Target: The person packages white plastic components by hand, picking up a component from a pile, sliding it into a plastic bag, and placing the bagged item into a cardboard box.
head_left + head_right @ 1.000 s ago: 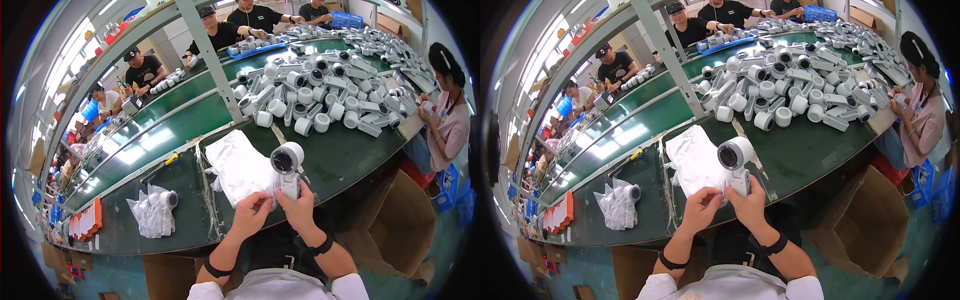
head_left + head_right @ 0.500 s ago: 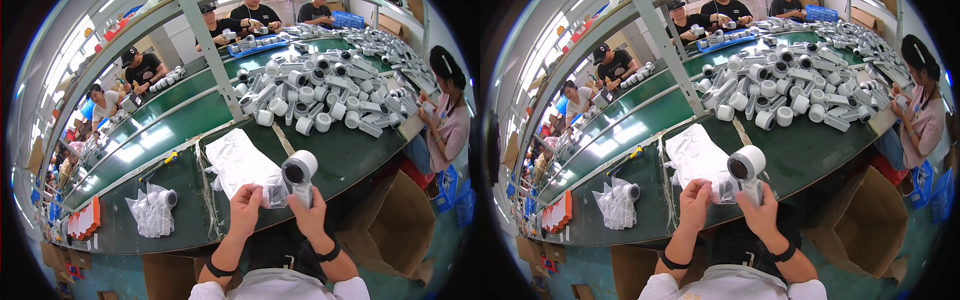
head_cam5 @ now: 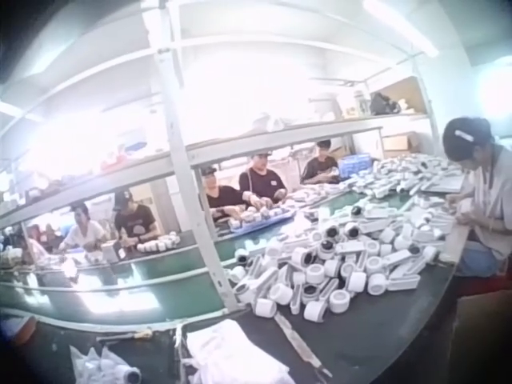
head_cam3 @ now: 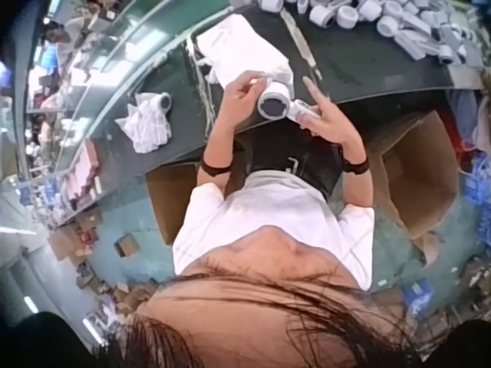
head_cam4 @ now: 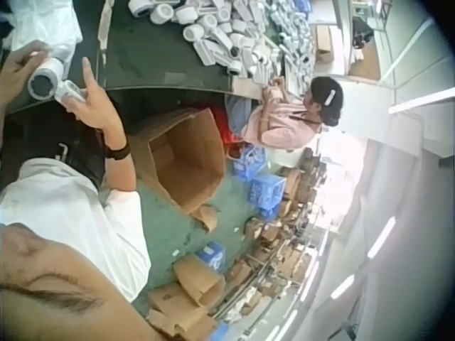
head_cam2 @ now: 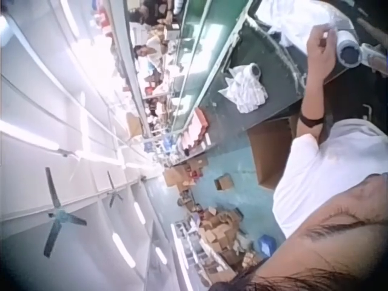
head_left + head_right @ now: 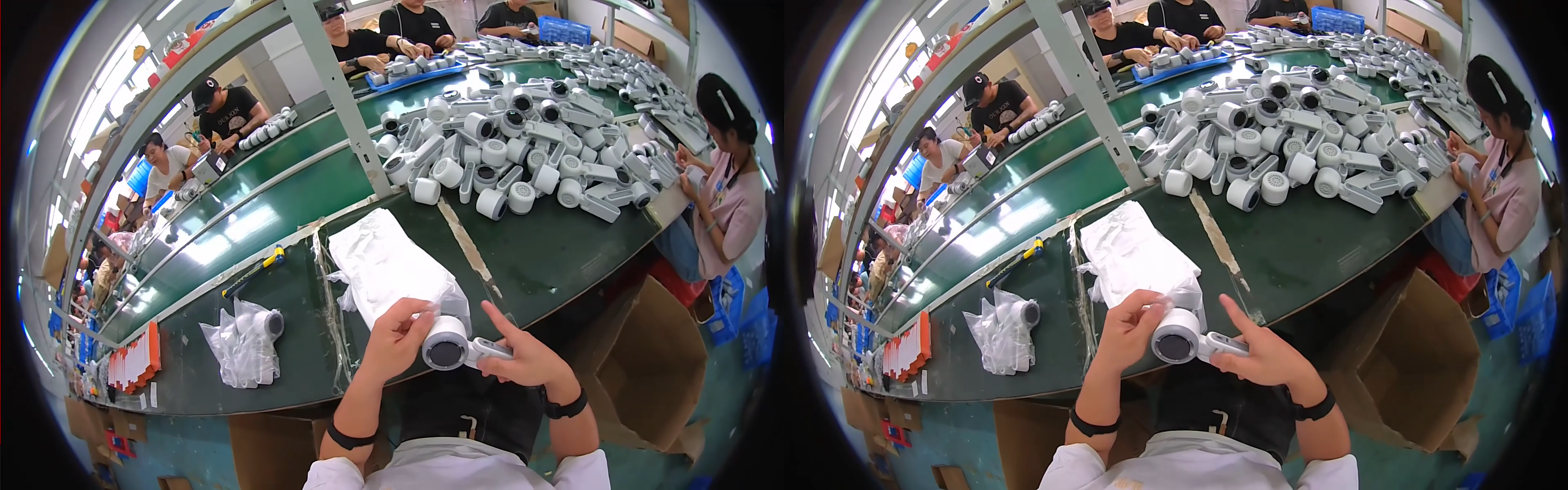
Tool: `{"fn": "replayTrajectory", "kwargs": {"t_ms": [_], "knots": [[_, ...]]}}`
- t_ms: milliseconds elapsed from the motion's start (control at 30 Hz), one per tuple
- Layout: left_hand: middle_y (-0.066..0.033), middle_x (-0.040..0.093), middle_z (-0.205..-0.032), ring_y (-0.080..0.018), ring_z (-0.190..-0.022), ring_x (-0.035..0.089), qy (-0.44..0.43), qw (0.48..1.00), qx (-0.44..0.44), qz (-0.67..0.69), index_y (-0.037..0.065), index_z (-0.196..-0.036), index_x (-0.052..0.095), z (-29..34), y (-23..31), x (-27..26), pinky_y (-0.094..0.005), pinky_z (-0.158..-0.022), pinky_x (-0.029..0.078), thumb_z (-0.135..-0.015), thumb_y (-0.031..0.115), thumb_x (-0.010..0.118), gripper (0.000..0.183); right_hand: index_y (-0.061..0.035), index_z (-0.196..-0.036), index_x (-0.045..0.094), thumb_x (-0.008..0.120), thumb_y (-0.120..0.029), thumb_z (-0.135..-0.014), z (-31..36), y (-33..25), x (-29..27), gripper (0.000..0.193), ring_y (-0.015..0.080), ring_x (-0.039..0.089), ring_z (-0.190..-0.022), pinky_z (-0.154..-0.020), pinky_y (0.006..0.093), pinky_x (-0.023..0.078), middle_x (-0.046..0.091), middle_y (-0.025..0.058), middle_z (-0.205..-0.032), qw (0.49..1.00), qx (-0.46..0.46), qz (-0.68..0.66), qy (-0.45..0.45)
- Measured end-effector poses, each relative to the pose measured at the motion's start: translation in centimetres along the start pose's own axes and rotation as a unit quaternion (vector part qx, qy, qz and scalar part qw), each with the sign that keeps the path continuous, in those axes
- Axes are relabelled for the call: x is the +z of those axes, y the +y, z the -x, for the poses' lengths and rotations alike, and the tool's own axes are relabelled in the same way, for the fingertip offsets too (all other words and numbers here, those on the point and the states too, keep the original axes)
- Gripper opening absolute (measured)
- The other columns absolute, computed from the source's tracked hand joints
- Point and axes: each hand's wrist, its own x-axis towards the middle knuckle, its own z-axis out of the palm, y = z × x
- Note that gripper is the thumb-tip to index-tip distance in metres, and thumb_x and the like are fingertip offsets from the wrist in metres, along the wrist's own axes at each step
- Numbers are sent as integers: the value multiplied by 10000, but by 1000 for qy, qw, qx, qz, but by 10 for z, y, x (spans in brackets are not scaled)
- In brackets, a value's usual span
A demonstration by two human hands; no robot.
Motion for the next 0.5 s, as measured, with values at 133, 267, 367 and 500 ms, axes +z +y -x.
{"fn": "replayTrajectory", "kwargs": {"t_ms": [133, 267, 367, 500], "knots": [[-49, 639, -968, -92, -778, 593, -21, 987, 85, -132, -31, -1051, 655, 1, 7, -13, -232, -659, 480, -955, 27, 571, 140, -146, -1494, 383, 688, -175, -884, -12, 3, 2, 682, 78, 548, -608, -581, 236, 476, 639, 12, -786, 998, -9, -52, -23], [-69, 622, -1007, -126, -777, 606, 4, 980, 89, -180, -17, -1019, 674, 7, 14, -8, -235, -659, 476, -914, 3, 611, 125, -139, -1430, 489, 681, -181, -889, -15, 7, 17, 575, 65, 539, -623, -584, 228, 467, 641, -2, -810, 996, -14, -76, 55], [-86, 613, -1016, -153, -713, 623, 46, 929, 208, -302, 28, -998, 695, 5, 14, 1, -241, -616, 486, -869, -11, 648, 143, -123, -1427, 486, 681, -169, -879, -19, 15, 31, 584, 87, 579, -670, -613, 244, 486, 665, 22, -845, 990, -48, 27, 131], [-99, 599, -1010, -195, -622, 636, 35, 888, 265, -374, 83, -984, 709, 13, 7, 22, -292, -541, 512, -789, -43, 690, 233, -101, -1423, 452, 674, -224, -875, -26, 16, 47, 604, 237, 662, -785, -704, 313, 518, 687, 117, -900, 960, -81, 108, 246]]}}
